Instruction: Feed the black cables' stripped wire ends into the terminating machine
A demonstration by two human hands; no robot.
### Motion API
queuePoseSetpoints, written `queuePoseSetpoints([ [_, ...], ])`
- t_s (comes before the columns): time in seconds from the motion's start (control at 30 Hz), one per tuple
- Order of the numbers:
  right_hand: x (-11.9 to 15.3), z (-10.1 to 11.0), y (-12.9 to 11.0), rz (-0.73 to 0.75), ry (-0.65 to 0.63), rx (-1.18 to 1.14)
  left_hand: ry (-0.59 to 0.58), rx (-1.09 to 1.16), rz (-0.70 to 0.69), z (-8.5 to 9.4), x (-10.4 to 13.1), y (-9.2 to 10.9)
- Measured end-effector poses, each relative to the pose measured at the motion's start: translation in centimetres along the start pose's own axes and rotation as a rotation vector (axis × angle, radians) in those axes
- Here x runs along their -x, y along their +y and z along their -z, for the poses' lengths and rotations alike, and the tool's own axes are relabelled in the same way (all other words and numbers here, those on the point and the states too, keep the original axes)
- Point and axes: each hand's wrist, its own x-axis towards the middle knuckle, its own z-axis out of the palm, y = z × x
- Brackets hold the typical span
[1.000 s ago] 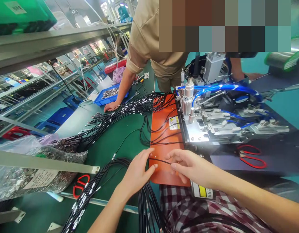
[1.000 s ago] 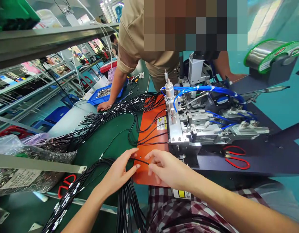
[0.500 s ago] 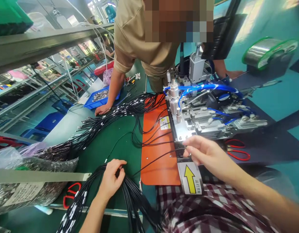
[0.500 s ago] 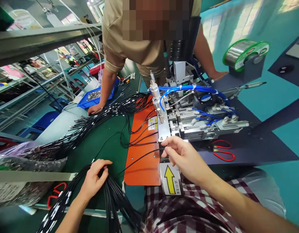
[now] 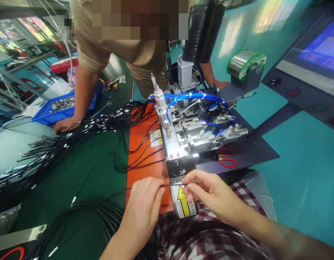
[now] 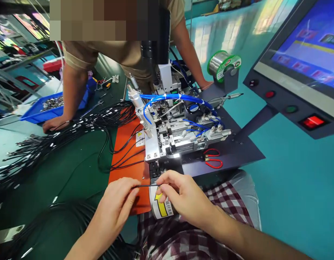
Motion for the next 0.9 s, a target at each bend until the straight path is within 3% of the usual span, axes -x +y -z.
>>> queuePoseSetpoints([
  [0.07,0.0,-0.1,0.0,0.028,-0.023,0.004,-0.067,0.021,-0.052,0.0,-0.7,1.2],
  [0.13,-0.2,0.2,0.0,0.005,-0.047,-0.065,-0.183,0.178,-0.032,-0.2,-1.4,2.3],
  [0.27,-0.4,1.6,0.0,-0.055,0.028,-0.165,-0.277,0.510,0.195,-1.0,-2.3,2.9],
  [0.4,-0.5,2.0,0.5,-0.050,0.031,-0.228,-0.280,0.686,0.333,-1.9,-2.2,2.5],
  [0.6,-0.7,1.1,1.1,-0.053,0.039,-0.374,-0.236,0.781,0.406,-2.4,-1.7,2.9],
  [0.9,-0.3,-1.3,0.9,-0.009,0.155,-0.311,-0.093,1.003,0.541,-2.8,-1.7,4.0],
])
